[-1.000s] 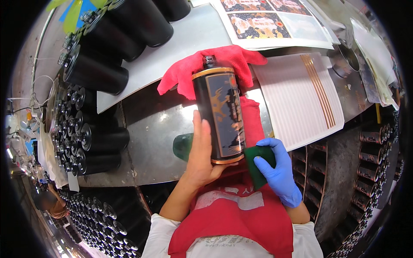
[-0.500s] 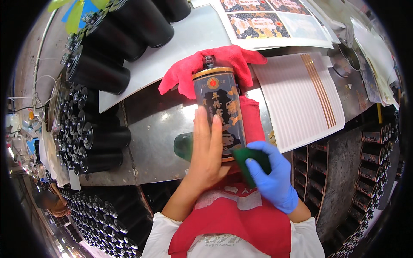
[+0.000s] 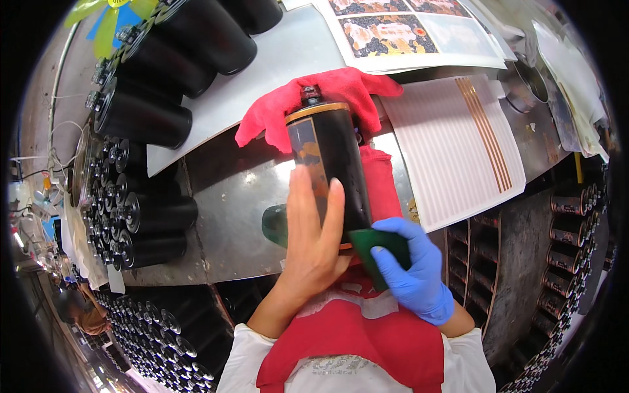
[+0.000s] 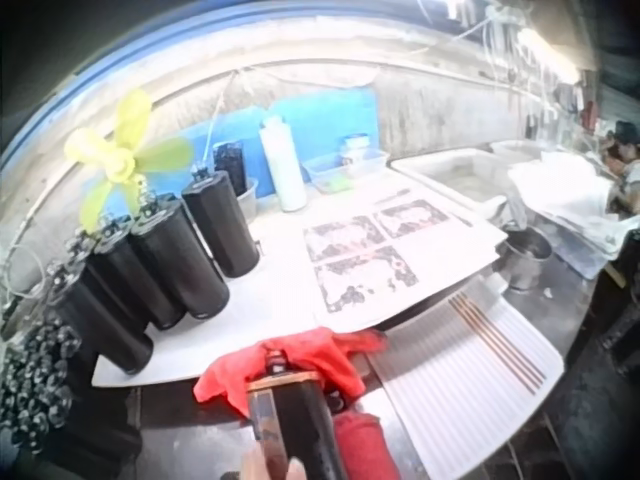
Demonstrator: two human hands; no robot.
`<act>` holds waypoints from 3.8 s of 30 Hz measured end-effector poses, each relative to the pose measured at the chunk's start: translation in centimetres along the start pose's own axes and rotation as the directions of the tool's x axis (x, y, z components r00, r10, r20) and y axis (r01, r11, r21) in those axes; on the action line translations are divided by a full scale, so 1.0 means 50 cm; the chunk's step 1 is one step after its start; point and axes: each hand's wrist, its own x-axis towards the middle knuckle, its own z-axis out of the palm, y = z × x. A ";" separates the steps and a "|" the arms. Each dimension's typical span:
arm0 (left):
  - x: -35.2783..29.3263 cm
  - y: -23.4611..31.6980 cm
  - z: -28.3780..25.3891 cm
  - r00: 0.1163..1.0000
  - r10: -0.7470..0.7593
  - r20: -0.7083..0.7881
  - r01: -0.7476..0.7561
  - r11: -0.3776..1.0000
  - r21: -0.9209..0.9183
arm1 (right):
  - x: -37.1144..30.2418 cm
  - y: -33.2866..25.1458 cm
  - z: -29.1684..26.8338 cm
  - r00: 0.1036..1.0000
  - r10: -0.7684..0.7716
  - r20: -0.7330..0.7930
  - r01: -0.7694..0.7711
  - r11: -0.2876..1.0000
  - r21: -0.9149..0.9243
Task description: The person applies decorative stickers and copper-colored strips to black cylindrical containers. They smooth each sticker with a green tool, then wrap and press a strip around the container's rim before placing the finished item aside.
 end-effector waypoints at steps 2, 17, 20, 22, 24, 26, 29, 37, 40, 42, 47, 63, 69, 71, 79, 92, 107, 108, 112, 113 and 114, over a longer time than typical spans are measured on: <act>-0.010 -0.026 0.017 1.000 0.002 -0.003 -0.002 0.996 -0.084 | 0.006 0.013 -0.002 0.997 0.078 0.013 -0.078 0.997 0.016; 0.002 -0.006 -0.003 0.997 -0.018 0.076 0.018 1.000 -0.004 | 0.001 0.012 0.010 1.000 0.025 -0.008 -0.026 0.999 -0.037; -0.031 -0.037 0.023 0.998 -0.032 -0.048 0.023 0.984 -0.176 | 0.006 0.062 -0.005 0.969 0.230 -0.087 -0.222 0.970 0.098; -0.034 -0.046 0.024 0.986 -0.164 0.020 0.158 0.902 -0.401 | 0.012 0.070 -0.010 0.944 0.311 -0.111 -0.297 0.946 0.129; -0.043 -0.047 0.022 0.938 -0.301 0.170 0.337 0.690 -0.641 | 0.011 0.076 -0.018 0.957 0.254 -0.139 -0.254 0.967 0.021; -0.043 -0.041 0.014 0.939 -0.300 0.171 0.337 0.693 -0.637 | 0.007 0.081 -0.025 0.951 0.233 -0.202 -0.224 0.972 0.068; -0.030 -0.020 0.007 0.984 -0.174 -0.049 0.148 0.932 -0.330 | 0.004 0.025 -0.016 0.977 0.146 -0.158 -0.136 0.988 0.071; -0.041 -0.052 0.029 0.994 -0.044 -0.097 0.014 0.959 -0.283 | 0.012 0.087 -0.016 0.948 0.287 -0.139 -0.274 0.956 0.108; -0.055 -0.050 0.013 0.980 -0.196 0.037 0.194 0.894 -0.404 | 0.014 0.064 -0.013 0.941 0.264 -0.212 -0.235 0.960 0.152; -0.089 -0.040 0.019 0.952 -0.297 0.080 0.298 0.825 -0.481 | 0.015 0.059 -0.011 0.948 0.245 -0.204 -0.223 0.967 0.128; -0.175 -0.014 0.067 0.963 -0.239 -0.127 0.185 0.922 -0.340 | 0.016 0.065 0.004 0.972 0.188 -0.143 -0.197 0.979 -0.047; -0.050 -0.005 0.016 0.906 0.423 -0.006 -0.406 0.873 0.270 | 0.021 0.071 0.010 0.980 0.175 -0.097 -0.180 0.982 -0.053; -0.039 -0.018 0.006 0.961 0.206 -0.184 -0.206 0.978 0.021 | 0.066 0.042 -0.073 0.933 0.325 -0.157 -0.282 0.928 0.245; -0.040 -0.036 -0.001 0.983 -0.048 -0.176 -0.002 0.961 -0.275 | 0.097 0.044 -0.114 0.945 0.299 -0.135 -0.249 0.921 0.300; -0.044 -0.060 0.010 0.989 -0.115 -0.095 0.079 0.944 -0.320 | 0.376 -0.068 -0.012 0.965 -0.134 0.223 0.192 0.946 -0.261; -0.059 -0.025 0.029 0.961 -0.023 -0.275 -0.036 0.977 -0.209 | 0.409 -0.164 -0.074 0.804 -0.064 0.591 0.379 0.821 -0.427; -0.045 0.082 0.034 0.965 0.242 -0.100 -0.258 0.948 -0.189 | -0.235 -0.192 -0.383 0.896 -0.311 -0.317 0.034 0.759 -0.650; -0.041 0.084 0.039 0.964 0.256 -0.076 -0.267 0.941 -0.210 | -0.289 -0.187 -0.406 0.861 -0.299 -0.411 -0.050 0.755 -0.654; -0.022 0.088 0.046 0.949 0.313 -0.042 -0.315 0.935 -0.161 | -0.497 -0.135 -0.521 0.465 -0.048 -0.884 -0.566 0.751 -0.339; -0.013 0.095 0.045 0.943 0.330 -0.044 -0.333 0.934 -0.128 | -0.559 -0.110 -0.562 0.401 -0.131 -0.907 -0.619 0.691 -0.373; -0.005 0.103 0.043 0.937 0.346 -0.048 -0.349 0.933 -0.087 | -0.621 -0.081 -0.607 0.346 -0.199 -0.917 -0.725 0.564 -0.396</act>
